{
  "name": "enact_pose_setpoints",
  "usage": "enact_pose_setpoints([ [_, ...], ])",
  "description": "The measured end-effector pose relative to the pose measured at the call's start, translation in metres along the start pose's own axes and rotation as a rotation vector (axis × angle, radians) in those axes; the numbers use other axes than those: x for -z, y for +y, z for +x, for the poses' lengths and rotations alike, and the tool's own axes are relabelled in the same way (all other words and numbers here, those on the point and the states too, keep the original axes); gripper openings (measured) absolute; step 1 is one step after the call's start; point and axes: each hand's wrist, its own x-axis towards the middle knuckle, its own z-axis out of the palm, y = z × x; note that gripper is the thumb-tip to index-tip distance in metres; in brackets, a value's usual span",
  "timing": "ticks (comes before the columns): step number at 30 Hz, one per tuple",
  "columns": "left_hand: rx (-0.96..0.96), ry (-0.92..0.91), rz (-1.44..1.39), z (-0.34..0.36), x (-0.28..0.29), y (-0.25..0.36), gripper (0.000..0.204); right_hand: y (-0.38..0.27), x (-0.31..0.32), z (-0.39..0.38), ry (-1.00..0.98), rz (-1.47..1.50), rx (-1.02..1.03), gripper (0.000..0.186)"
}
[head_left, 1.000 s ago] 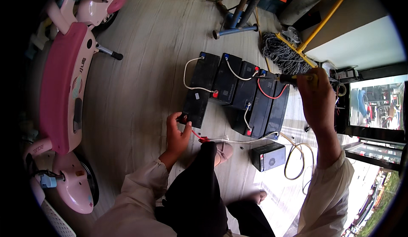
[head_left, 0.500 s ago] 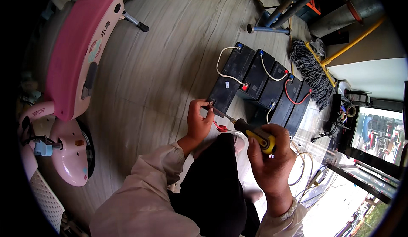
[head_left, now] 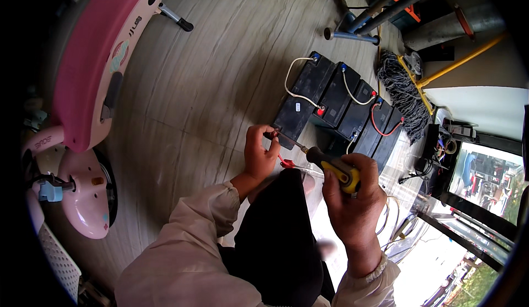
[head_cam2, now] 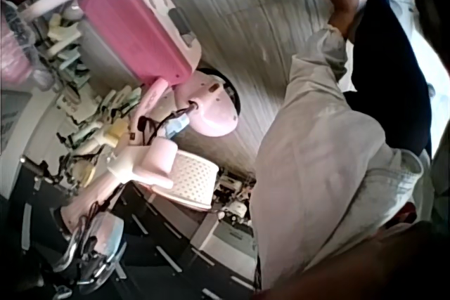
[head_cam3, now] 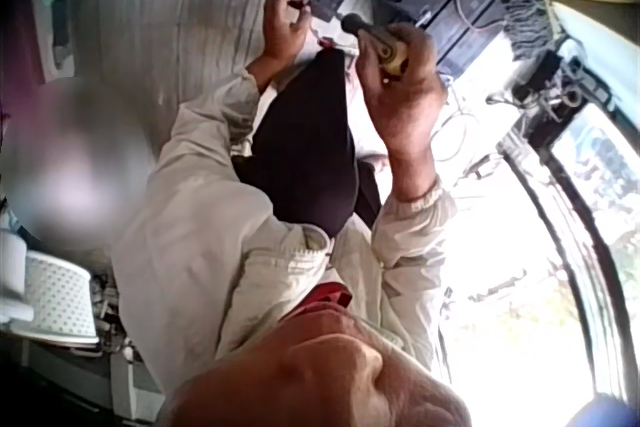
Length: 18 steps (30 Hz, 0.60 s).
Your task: The person uses a screwdriver to tighten terminals on a series of connected batteries. They also use a multimeter to measure voltage across the battery terminals.
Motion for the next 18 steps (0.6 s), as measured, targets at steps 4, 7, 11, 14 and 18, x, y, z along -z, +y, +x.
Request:
enact_pose_setpoints([
  [4,-0.002,0.004,-0.016,0.000,-0.001,0.000,0.031,-0.003,0.000,0.004,-0.031,-0.024,0.016,0.038],
  [7,0.010,0.014,-0.031,-0.001,-0.002,-0.003,0.031,-0.011,0.001,0.010,-0.104,-0.061,0.059,0.038],
  [11,0.021,0.012,-0.047,-0.001,-0.002,-0.003,0.031,-0.020,0.008,0.025,-0.215,-0.122,0.189,0.037],
  [14,0.027,0.038,-0.052,0.001,-0.002,0.000,0.030,-0.024,0.011,0.035,-0.264,-0.128,0.225,0.036],
  [18,0.035,0.034,-0.049,0.002,0.000,0.003,0.030,-0.021,0.011,0.039,-0.278,-0.142,0.243,0.036],
])
